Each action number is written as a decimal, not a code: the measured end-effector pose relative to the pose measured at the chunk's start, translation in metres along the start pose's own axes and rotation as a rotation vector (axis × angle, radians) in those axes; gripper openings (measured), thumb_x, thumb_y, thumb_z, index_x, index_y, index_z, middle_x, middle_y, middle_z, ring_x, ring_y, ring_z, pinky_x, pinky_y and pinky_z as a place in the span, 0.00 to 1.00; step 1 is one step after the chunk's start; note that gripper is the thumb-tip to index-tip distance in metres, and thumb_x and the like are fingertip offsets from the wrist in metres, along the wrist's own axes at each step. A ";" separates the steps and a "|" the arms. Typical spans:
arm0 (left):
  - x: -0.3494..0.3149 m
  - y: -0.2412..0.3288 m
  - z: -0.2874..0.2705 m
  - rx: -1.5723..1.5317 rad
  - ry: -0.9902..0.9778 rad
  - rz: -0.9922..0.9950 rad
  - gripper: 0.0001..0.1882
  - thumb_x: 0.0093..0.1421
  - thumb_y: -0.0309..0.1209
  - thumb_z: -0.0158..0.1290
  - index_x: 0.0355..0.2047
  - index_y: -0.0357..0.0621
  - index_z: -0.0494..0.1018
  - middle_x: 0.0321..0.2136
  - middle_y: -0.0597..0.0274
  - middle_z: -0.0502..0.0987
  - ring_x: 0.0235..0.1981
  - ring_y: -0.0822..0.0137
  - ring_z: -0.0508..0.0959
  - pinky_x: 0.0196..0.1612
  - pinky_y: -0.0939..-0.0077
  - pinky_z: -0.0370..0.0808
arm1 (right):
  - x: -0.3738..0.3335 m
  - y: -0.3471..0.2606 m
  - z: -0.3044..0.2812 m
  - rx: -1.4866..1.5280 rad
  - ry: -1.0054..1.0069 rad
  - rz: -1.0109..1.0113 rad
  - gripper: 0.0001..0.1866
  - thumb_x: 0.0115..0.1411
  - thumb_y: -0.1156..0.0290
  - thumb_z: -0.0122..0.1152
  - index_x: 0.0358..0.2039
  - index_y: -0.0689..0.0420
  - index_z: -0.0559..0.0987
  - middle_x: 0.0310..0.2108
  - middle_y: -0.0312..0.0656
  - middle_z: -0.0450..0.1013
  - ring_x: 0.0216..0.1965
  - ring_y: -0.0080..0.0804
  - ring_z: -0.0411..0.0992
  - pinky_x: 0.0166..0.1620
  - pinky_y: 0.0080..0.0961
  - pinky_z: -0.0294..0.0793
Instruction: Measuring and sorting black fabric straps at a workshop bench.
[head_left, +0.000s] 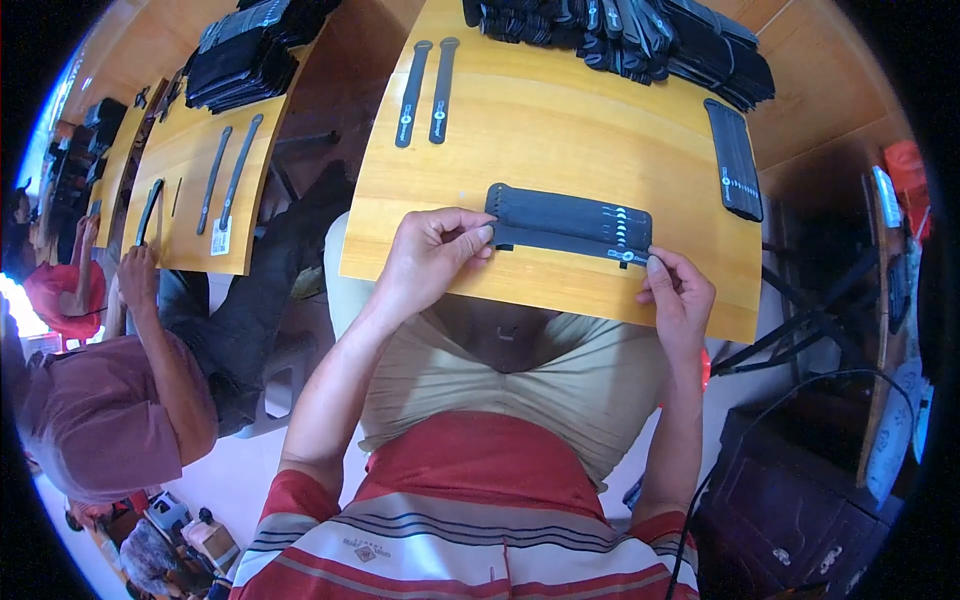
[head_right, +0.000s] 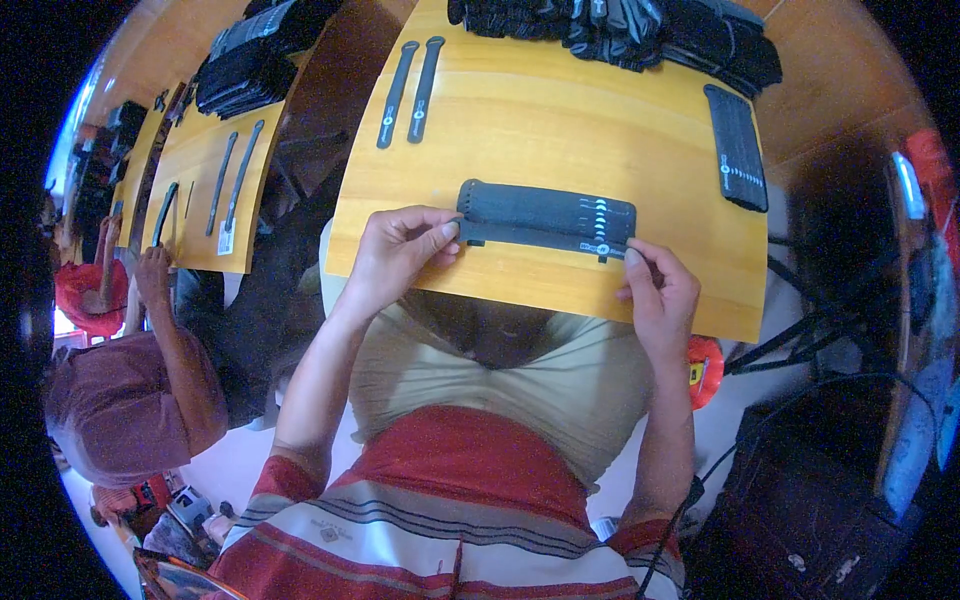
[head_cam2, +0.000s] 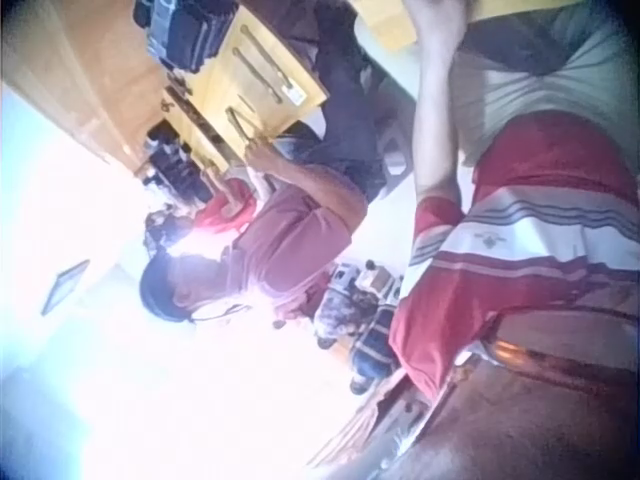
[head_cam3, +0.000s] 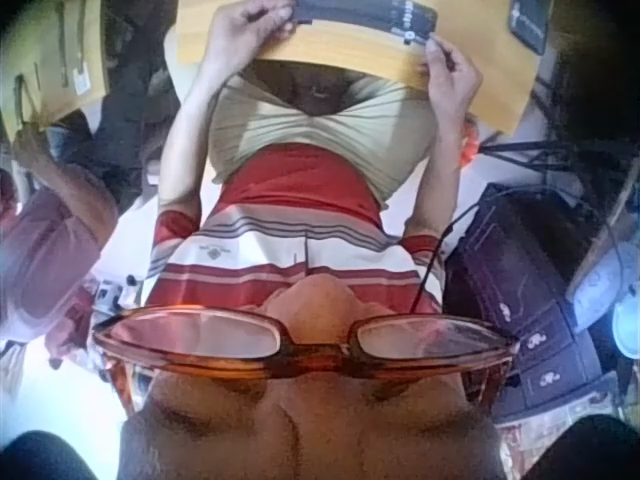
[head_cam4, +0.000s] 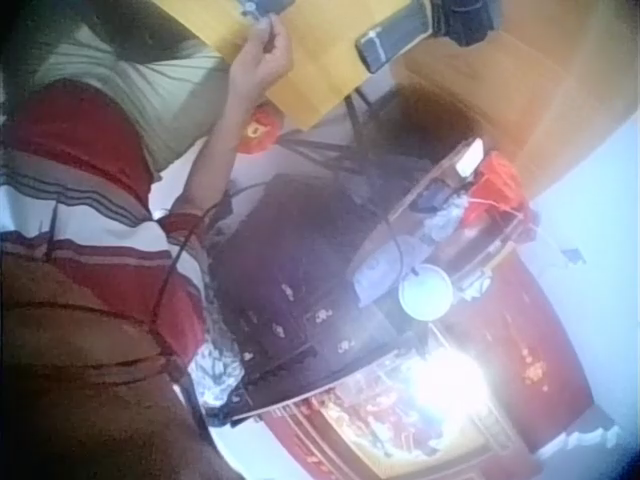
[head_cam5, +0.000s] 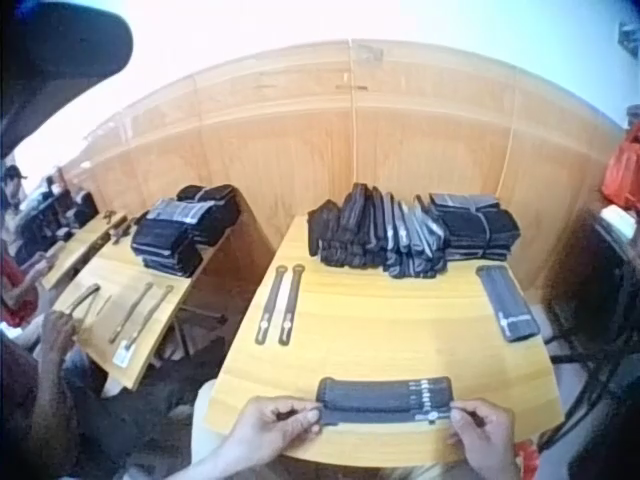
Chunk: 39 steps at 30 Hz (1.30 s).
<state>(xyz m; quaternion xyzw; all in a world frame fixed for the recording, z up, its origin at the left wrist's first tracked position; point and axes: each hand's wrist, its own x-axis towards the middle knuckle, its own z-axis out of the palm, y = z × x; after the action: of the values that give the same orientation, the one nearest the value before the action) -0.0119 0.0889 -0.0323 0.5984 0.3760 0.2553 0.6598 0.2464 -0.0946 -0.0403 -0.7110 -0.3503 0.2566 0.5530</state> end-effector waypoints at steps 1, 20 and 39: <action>0.002 -0.001 -0.001 0.003 -0.001 -0.003 0.09 0.65 0.26 0.61 0.41 0.32 0.82 0.25 0.64 0.82 0.27 0.79 0.78 0.34 0.82 0.78 | 0.000 -0.002 0.001 -0.015 0.007 -0.007 0.10 0.68 0.72 0.61 0.45 0.66 0.82 0.28 0.36 0.76 0.26 0.18 0.73 0.28 0.18 0.80; 0.005 0.002 -0.001 0.281 0.016 -0.067 0.06 0.65 0.24 0.61 0.38 0.32 0.82 0.27 0.64 0.82 0.26 0.79 0.78 0.31 0.83 0.76 | 0.006 0.002 0.001 -0.101 0.047 0.003 0.09 0.65 0.77 0.62 0.44 0.66 0.83 0.31 0.38 0.76 0.25 0.18 0.72 0.26 0.18 0.79; 0.007 -0.002 -0.004 0.289 0.034 -0.099 0.06 0.62 0.23 0.62 0.36 0.31 0.82 0.25 0.63 0.83 0.25 0.80 0.78 0.30 0.84 0.75 | 0.008 0.005 0.004 -0.140 0.065 -0.014 0.06 0.62 0.80 0.65 0.39 0.67 0.83 0.27 0.36 0.74 0.21 0.17 0.70 0.22 0.18 0.70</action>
<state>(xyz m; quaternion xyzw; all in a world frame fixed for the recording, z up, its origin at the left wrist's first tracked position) -0.0109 0.0967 -0.0359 0.6635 0.4487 0.1759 0.5723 0.2496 -0.0868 -0.0457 -0.7536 -0.3542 0.2045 0.5146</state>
